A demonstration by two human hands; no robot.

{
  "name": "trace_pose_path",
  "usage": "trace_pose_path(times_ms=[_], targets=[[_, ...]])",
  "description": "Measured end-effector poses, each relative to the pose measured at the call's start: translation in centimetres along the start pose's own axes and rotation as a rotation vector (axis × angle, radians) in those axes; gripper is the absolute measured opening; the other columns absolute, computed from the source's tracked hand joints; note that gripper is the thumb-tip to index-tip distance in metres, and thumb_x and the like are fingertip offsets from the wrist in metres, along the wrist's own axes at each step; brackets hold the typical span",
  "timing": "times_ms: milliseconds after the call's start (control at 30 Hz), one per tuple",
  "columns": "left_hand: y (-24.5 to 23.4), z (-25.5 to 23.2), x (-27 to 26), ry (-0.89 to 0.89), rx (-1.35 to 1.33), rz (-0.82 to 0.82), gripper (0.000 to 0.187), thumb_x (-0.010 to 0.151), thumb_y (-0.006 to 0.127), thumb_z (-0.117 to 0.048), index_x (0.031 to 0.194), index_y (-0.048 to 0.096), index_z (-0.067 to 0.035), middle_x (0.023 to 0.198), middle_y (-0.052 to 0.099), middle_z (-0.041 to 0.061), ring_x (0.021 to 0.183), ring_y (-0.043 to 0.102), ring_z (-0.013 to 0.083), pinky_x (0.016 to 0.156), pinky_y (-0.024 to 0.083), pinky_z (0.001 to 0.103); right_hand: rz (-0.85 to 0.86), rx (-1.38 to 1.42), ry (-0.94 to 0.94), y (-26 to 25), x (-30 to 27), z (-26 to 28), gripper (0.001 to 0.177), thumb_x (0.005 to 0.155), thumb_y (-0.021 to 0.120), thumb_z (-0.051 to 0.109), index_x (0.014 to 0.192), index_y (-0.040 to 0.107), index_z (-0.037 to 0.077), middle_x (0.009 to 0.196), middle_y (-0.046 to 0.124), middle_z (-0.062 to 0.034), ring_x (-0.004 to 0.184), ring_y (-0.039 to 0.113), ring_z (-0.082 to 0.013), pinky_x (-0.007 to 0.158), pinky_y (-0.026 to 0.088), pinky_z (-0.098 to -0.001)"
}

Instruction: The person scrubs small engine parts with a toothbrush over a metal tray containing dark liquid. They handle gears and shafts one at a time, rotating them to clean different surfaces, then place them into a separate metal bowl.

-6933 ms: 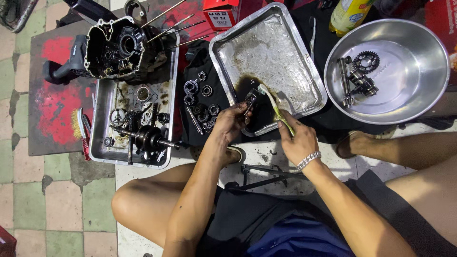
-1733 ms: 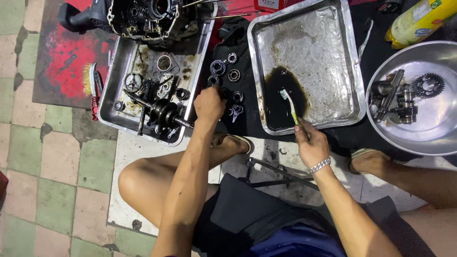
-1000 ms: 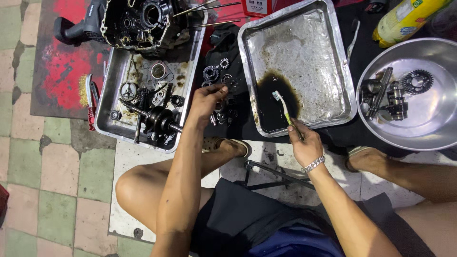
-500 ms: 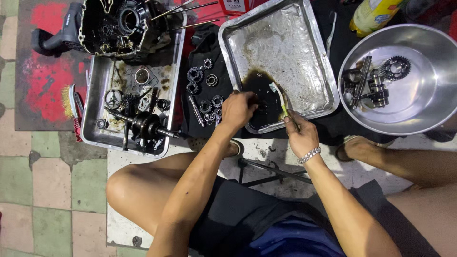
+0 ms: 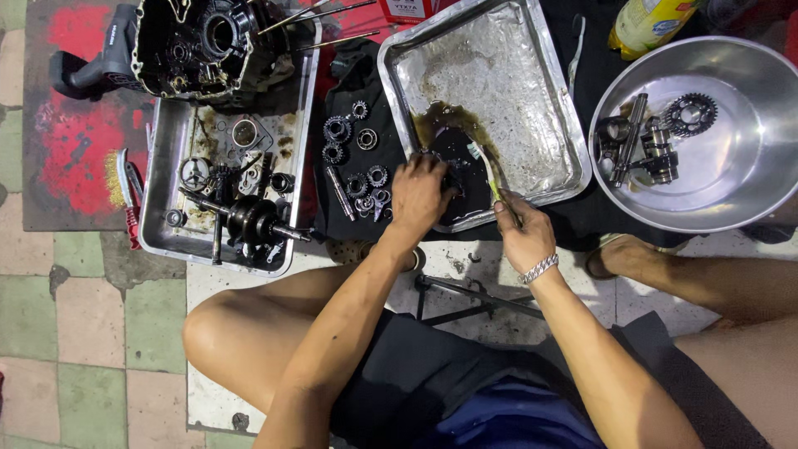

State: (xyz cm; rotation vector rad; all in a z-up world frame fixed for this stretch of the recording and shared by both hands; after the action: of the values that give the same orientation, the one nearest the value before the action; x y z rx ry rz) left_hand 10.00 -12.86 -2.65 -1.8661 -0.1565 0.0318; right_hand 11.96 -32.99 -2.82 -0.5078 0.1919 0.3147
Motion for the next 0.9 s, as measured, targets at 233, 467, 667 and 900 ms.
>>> trace_pose_path(times_ms=[233,467,667,900], targets=[[0.9,0.7,0.5,-0.074,0.020,-0.023,0.067,0.070,0.086,-0.031,0.129,0.065,-0.007,0.126,0.065,0.015,0.127,0.053,0.0359,0.102,0.042,0.049,-0.010,0.006,-0.058,0.0,0.1,-0.3,0.039,0.099,0.064,0.026,0.130,0.068,0.004,0.067,0.066,-0.0087,0.059,0.058,-0.0128,0.061,0.048,-0.0306],[1.2,1.1,0.3,-0.050,0.007,0.002,0.064,0.072,0.086,-0.037,0.127,0.067,-0.011,0.128,0.065,0.014,0.132,0.050,0.0357,0.107,0.037,0.052,-0.075,-0.239,-0.283,-0.2,-0.1,-0.3,0.040,0.101,0.064,0.030,0.130,0.069,0.002,0.119,0.071,-0.0262,0.108,0.069,-0.0403,0.093,0.054,-0.0438],[0.9,1.1,0.4,-0.074,0.003,-0.058,0.060,0.074,0.085,-0.039,0.125,0.071,-0.012,0.123,0.068,0.013,0.129,0.052,0.0346,0.107,0.036,0.056,0.020,-0.405,-0.142,0.3,-0.8,0.3,0.046,0.099,0.056,0.034,0.136,0.065,0.009,0.123,0.069,-0.0240,0.110,0.066,-0.0454,0.097,0.052,-0.0482],[0.8,1.4,1.8,-0.149,-0.045,0.004,0.049,0.074,0.084,-0.041,0.116,0.076,-0.015,0.123,0.068,0.012,0.131,0.051,0.0329,0.111,0.034,0.058,-0.001,-0.539,-0.220,1.7,-0.2,0.9,0.041,0.098,0.058,0.027,0.135,0.066,0.011,0.122,0.069,-0.0224,0.105,0.067,-0.0440,0.090,0.054,-0.0515]])
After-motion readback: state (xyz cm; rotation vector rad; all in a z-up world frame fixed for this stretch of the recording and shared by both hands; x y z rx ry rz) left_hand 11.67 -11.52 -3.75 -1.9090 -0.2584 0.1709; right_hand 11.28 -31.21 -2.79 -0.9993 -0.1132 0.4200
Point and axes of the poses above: each hand's wrist, its own x-axis towards the middle knuckle, its own y-axis out of the palm, z = x × y, the point moved 4 cm from there along x, towards the middle knuckle
